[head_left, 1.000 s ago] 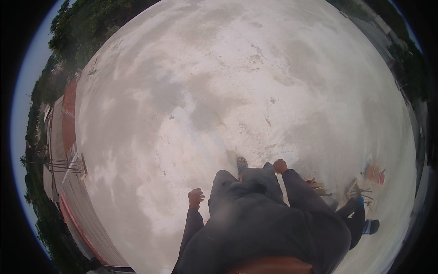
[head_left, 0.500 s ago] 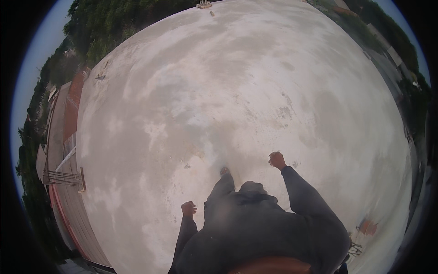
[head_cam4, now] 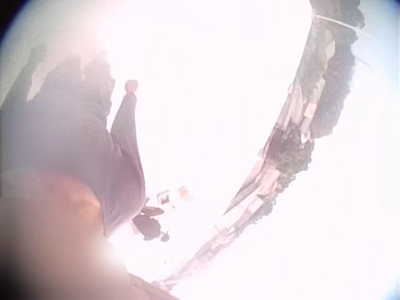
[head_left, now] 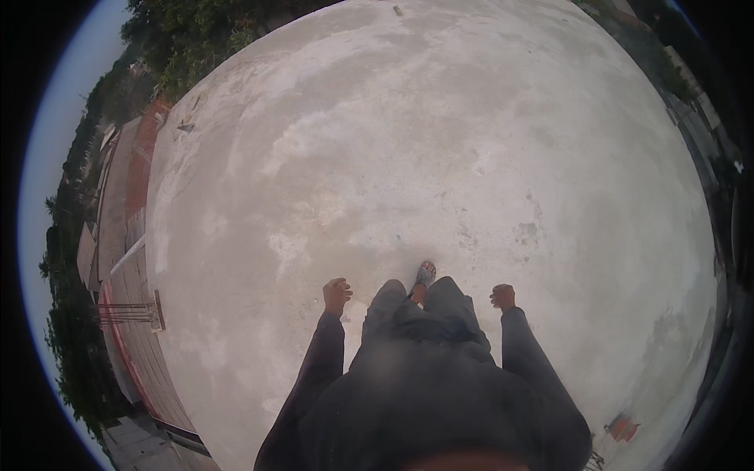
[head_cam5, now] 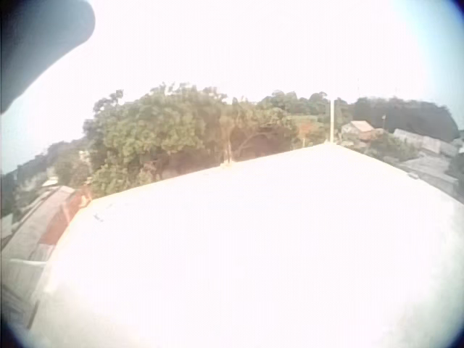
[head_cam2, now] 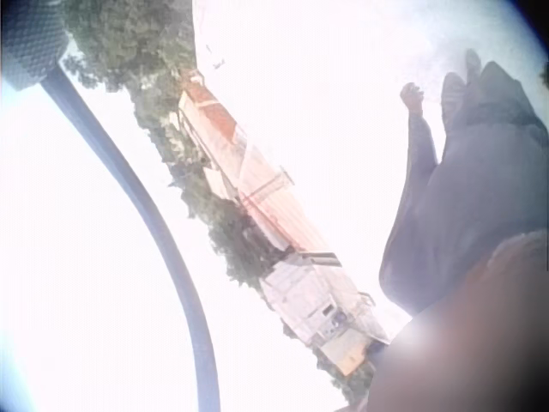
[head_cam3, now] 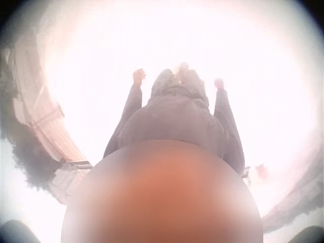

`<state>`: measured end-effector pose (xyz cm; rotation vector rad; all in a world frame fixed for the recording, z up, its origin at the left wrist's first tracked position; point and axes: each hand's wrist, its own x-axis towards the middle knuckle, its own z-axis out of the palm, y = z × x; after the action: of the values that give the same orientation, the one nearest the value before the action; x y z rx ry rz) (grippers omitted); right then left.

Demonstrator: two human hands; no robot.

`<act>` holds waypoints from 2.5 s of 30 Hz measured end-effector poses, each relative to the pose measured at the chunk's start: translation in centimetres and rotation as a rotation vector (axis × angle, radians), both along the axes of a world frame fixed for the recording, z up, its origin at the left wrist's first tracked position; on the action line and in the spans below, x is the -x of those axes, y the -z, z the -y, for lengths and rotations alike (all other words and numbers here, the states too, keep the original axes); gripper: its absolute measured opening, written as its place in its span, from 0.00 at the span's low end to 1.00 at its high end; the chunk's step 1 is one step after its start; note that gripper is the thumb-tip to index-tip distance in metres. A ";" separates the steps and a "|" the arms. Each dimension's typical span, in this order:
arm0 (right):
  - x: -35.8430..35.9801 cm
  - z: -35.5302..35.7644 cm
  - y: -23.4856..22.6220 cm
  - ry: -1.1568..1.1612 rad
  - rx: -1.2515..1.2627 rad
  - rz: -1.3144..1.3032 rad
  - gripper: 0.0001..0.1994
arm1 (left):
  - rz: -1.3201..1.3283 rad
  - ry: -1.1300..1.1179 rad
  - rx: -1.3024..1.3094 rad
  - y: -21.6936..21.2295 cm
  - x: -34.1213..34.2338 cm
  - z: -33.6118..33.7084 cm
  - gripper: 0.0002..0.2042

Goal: The person measures a wooden formwork frame around vertical rebar, then hammers nails into the frame to secure it. They retrieve additional nails from a bucket and continue fastening the frame. The person also walks across the rooftop and picks up a saw and a piece of wood.

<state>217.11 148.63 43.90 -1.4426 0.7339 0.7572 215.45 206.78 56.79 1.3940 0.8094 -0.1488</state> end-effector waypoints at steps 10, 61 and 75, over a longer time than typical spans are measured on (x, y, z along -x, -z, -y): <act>-1.0 -13.7 -25.4 0.698 0.572 0.766 0.18 | -0.643 1.300 -0.320 4.9 -22.6 2.5 0.12; 113.0 14.0 -6.4 1.389 0.367 0.019 0.13 | 0.562 2.138 -0.193 -7.2 69.8 102.8 0.15; 105.6 47.7 -6.4 0.020 0.518 -0.080 0.15 | -0.085 1.484 -1.386 6.2 54.9 49.8 0.13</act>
<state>111.48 100.97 50.31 -1.8720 1.0578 0.6365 160.58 157.03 50.63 3.0895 -0.4332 -0.8960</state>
